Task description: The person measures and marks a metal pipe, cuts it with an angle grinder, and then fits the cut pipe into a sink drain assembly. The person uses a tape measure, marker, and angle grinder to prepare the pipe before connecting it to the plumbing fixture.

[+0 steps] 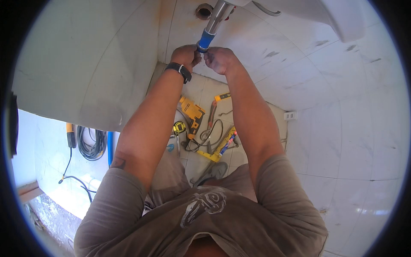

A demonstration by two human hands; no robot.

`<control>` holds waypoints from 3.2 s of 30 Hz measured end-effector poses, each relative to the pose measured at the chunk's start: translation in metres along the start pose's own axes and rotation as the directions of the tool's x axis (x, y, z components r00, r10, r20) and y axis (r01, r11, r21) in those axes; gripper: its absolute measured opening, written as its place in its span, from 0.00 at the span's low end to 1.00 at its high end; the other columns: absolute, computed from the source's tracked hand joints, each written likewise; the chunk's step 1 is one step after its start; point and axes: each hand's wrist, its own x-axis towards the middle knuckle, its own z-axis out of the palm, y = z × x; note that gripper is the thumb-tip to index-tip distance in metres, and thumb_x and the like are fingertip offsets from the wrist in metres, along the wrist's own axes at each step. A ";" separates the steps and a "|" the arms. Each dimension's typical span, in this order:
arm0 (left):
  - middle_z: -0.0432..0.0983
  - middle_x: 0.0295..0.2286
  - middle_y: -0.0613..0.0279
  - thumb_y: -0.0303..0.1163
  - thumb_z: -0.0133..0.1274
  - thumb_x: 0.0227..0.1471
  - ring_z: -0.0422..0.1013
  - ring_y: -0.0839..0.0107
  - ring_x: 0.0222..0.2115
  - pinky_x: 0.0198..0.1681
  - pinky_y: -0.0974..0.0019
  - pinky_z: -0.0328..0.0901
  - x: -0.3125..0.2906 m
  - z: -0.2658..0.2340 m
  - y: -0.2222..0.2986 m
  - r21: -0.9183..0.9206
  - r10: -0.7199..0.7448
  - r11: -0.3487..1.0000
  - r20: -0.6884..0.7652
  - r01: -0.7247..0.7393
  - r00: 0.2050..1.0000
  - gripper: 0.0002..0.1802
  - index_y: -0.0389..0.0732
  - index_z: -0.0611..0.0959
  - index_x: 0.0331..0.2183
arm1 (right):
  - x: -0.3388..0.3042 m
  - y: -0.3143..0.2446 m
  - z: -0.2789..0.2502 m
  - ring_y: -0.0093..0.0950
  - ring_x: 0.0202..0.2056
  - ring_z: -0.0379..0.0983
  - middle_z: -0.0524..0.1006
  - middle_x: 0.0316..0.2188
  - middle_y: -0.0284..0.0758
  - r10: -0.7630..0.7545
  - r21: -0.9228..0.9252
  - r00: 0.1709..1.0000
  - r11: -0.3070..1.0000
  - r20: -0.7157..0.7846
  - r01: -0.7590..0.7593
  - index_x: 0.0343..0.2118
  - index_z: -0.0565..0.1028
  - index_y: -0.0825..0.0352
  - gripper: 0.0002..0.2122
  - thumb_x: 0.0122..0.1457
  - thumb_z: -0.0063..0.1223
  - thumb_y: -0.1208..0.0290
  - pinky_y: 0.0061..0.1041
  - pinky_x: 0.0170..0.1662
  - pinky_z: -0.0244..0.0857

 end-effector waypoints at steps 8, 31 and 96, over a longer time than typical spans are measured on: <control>0.75 0.24 0.58 0.26 0.46 0.62 0.73 0.68 0.21 0.26 0.66 0.70 0.051 -0.007 -0.047 0.645 0.480 0.580 0.223 -0.498 0.848 0.08 0.35 0.79 0.33 | -0.007 0.008 0.006 0.27 0.34 0.72 0.76 0.35 0.37 -0.196 -0.205 0.979 0.962 -0.050 0.182 0.45 0.75 0.74 0.09 0.67 0.46 0.77 0.26 0.37 0.68; 0.73 0.29 0.61 0.26 0.52 0.64 0.69 0.70 0.27 0.28 0.66 0.68 -0.043 0.007 0.053 -0.396 -0.333 0.871 -0.041 0.291 0.942 0.05 0.35 0.79 0.39 | -0.006 0.003 0.004 0.24 0.32 0.72 0.78 0.33 0.35 -0.167 -0.196 0.986 0.966 0.022 0.169 0.45 0.76 0.71 0.09 0.68 0.46 0.75 0.25 0.33 0.67; 0.82 0.44 0.63 0.42 0.61 0.53 0.78 0.65 0.45 0.47 0.61 0.72 0.004 -0.014 0.017 0.549 0.050 0.831 0.094 -0.093 0.994 0.19 0.45 0.87 0.45 | -0.021 -0.009 0.027 0.31 0.34 0.76 0.77 0.35 0.38 -0.069 -0.112 0.984 0.992 -0.166 0.050 0.44 0.75 0.71 0.07 0.68 0.44 0.78 0.30 0.39 0.75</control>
